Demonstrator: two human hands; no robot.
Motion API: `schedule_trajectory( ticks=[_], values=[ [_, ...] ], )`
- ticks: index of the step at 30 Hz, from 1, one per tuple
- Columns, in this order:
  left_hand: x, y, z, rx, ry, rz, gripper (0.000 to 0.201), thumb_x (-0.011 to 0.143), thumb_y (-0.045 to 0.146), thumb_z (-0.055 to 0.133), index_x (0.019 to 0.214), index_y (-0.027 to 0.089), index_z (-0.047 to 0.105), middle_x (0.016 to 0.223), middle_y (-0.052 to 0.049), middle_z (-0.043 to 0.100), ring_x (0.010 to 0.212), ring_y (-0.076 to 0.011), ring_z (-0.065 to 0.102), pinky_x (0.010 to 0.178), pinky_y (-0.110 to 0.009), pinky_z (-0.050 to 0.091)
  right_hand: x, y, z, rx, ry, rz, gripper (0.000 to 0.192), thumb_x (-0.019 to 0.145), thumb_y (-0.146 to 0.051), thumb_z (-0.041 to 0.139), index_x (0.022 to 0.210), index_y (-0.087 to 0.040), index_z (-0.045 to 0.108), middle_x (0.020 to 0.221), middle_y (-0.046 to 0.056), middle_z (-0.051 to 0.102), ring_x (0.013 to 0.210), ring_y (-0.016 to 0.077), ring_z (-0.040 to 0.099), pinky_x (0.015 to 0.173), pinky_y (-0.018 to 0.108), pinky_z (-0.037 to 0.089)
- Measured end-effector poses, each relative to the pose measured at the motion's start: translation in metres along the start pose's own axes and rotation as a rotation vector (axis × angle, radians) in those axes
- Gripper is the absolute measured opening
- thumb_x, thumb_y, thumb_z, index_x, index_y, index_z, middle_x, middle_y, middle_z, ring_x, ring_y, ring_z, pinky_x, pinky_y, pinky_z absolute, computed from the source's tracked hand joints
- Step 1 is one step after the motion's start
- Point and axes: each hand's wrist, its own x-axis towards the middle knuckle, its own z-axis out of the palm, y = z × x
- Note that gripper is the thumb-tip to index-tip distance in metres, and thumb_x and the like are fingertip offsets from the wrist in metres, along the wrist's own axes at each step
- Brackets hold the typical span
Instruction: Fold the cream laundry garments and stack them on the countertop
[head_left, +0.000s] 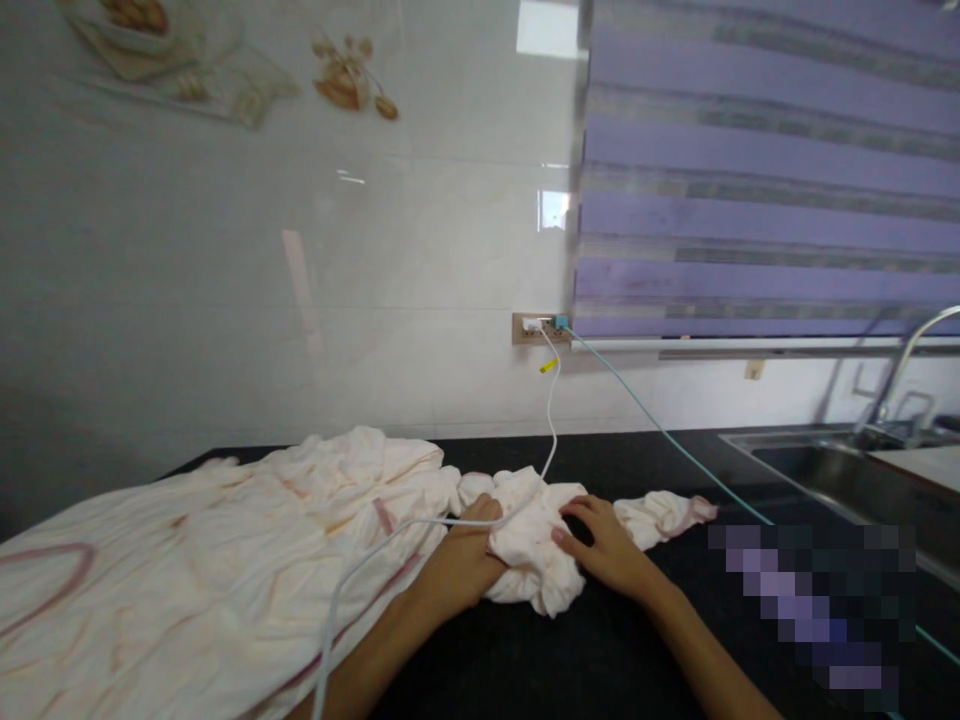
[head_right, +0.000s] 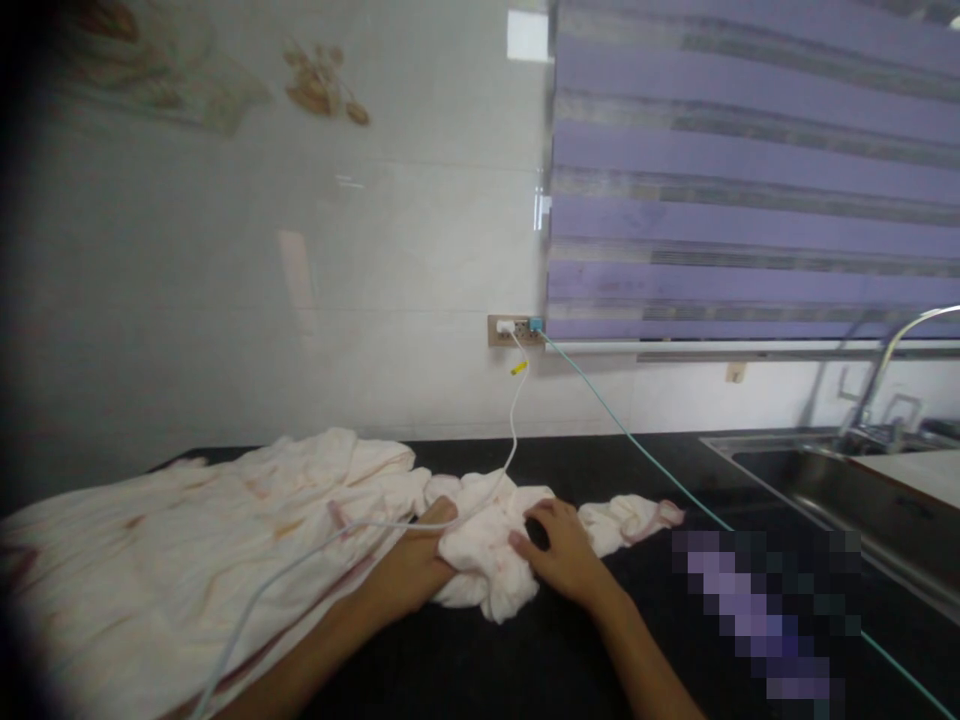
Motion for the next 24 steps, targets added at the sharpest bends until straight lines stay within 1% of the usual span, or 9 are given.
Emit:
schedule_trajectory(
  ticks=[4, 7, 10, 13, 15, 17, 20, 22, 24],
  values=[
    [-0.001, 0.003, -0.005, -0.080, -0.026, 0.039, 0.033, 0.098, 0.037, 0.045, 0.111, 0.025, 0.072, 0.110, -0.006, 0.073, 0.106, -0.0254, 0.063, 0.103, -0.034, 0.045, 0.002, 0.008, -0.011, -0.022, -0.064, 0.010, 0.047, 0.099, -0.061, 0.047, 0.103, -0.024, 0.076, 0.115, 0.010, 0.068, 0.114, 0.0273, 0.058, 0.107, 0.047, 0.041],
    [-0.007, 0.006, -0.010, -0.123, -0.157, -0.021, 0.035, 0.084, 0.044, 0.066, 0.113, 0.026, 0.072, 0.110, -0.005, 0.074, 0.106, -0.0287, 0.066, 0.100, -0.034, 0.047, 0.005, 0.012, -0.014, 0.084, -0.001, 0.030, 0.049, 0.104, -0.054, 0.036, 0.112, -0.022, 0.072, 0.113, 0.009, 0.066, 0.108, 0.0239, 0.060, 0.103, 0.044, 0.046],
    [-0.013, 0.014, -0.016, -0.264, -0.416, -0.042, 0.056, 0.071, 0.058, 0.076, 0.117, 0.026, 0.074, 0.109, -0.006, 0.072, 0.102, -0.0304, 0.065, 0.091, -0.036, 0.049, 0.008, 0.010, -0.014, 0.098, 0.147, 0.010, 0.043, 0.101, -0.049, 0.046, 0.124, -0.019, 0.066, 0.124, 0.012, 0.061, 0.117, 0.0250, 0.058, 0.108, 0.046, 0.044],
    [-0.016, 0.023, -0.020, -0.738, -0.792, 0.033, 0.086, 0.073, 0.083, 0.061, 0.134, 0.023, 0.066, 0.106, -0.009, 0.071, 0.083, -0.0253, 0.067, 0.068, -0.032, 0.048, 0.009, -0.003, -0.009, 0.139, 0.178, -0.089, 0.040, 0.098, -0.044, 0.055, 0.128, -0.020, 0.065, 0.133, 0.013, 0.058, 0.126, 0.0258, 0.054, 0.114, 0.047, 0.040],
    [-0.014, 0.026, -0.018, -0.996, -0.860, 0.022, 0.094, 0.072, 0.089, 0.056, 0.133, 0.018, 0.065, 0.096, -0.010, 0.071, 0.063, -0.0190, 0.064, 0.052, -0.027, 0.038, 0.008, -0.015, -0.003, 0.226, 0.131, -0.140, 0.037, 0.099, -0.043, 0.053, 0.126, -0.021, 0.066, 0.135, 0.013, 0.059, 0.128, 0.0251, 0.054, 0.113, 0.045, 0.042],
    [-0.010, 0.023, -0.012, -1.024, -0.664, -0.068, 0.077, 0.075, 0.084, 0.060, 0.110, 0.015, 0.070, 0.077, -0.005, 0.066, 0.048, -0.0114, 0.051, 0.046, -0.023, 0.027, 0.005, -0.028, 0.002, 0.315, 0.032, -0.145, 0.038, 0.100, -0.044, 0.051, 0.127, -0.023, 0.066, 0.134, 0.012, 0.062, 0.126, 0.0248, 0.056, 0.111, 0.045, 0.043],
    [-0.003, 0.008, -0.001, -0.663, -0.204, -0.261, 0.054, 0.085, 0.069, 0.058, 0.074, 0.017, 0.061, 0.059, 0.002, 0.051, 0.047, -0.0094, 0.040, 0.048, -0.024, 0.024, -0.001, -0.040, 0.008, 0.376, -0.171, -0.114, 0.052, 0.094, -0.050, 0.062, 0.139, -0.024, 0.060, 0.136, 0.011, 0.062, 0.126, 0.0269, 0.056, 0.113, 0.046, 0.040],
    [-0.002, -0.004, 0.004, -0.296, -0.004, -0.350, 0.045, 0.091, 0.058, 0.054, 0.071, 0.018, 0.060, 0.061, 0.000, 0.053, 0.056, -0.0140, 0.048, 0.055, -0.026, 0.030, -0.003, -0.043, 0.007, 0.389, -0.236, -0.088, 0.068, 0.086, -0.054, 0.073, 0.144, -0.025, 0.057, 0.133, 0.011, 0.063, 0.121, 0.0275, 0.057, 0.110, 0.046, 0.041],
    [-0.004, -0.014, 0.008, -0.016, 0.087, -0.367, 0.035, 0.093, 0.049, 0.053, 0.080, 0.018, 0.065, 0.071, -0.004, 0.062, 0.070, -0.0199, 0.058, 0.065, -0.030, 0.038, -0.003, -0.044, 0.005, 0.451, -0.251, -0.045, 0.072, 0.082, -0.058, 0.074, 0.144, -0.025, 0.058, 0.115, 0.008, 0.068, 0.103, 0.0233, 0.061, 0.098, 0.040, 0.048]
  ],
)
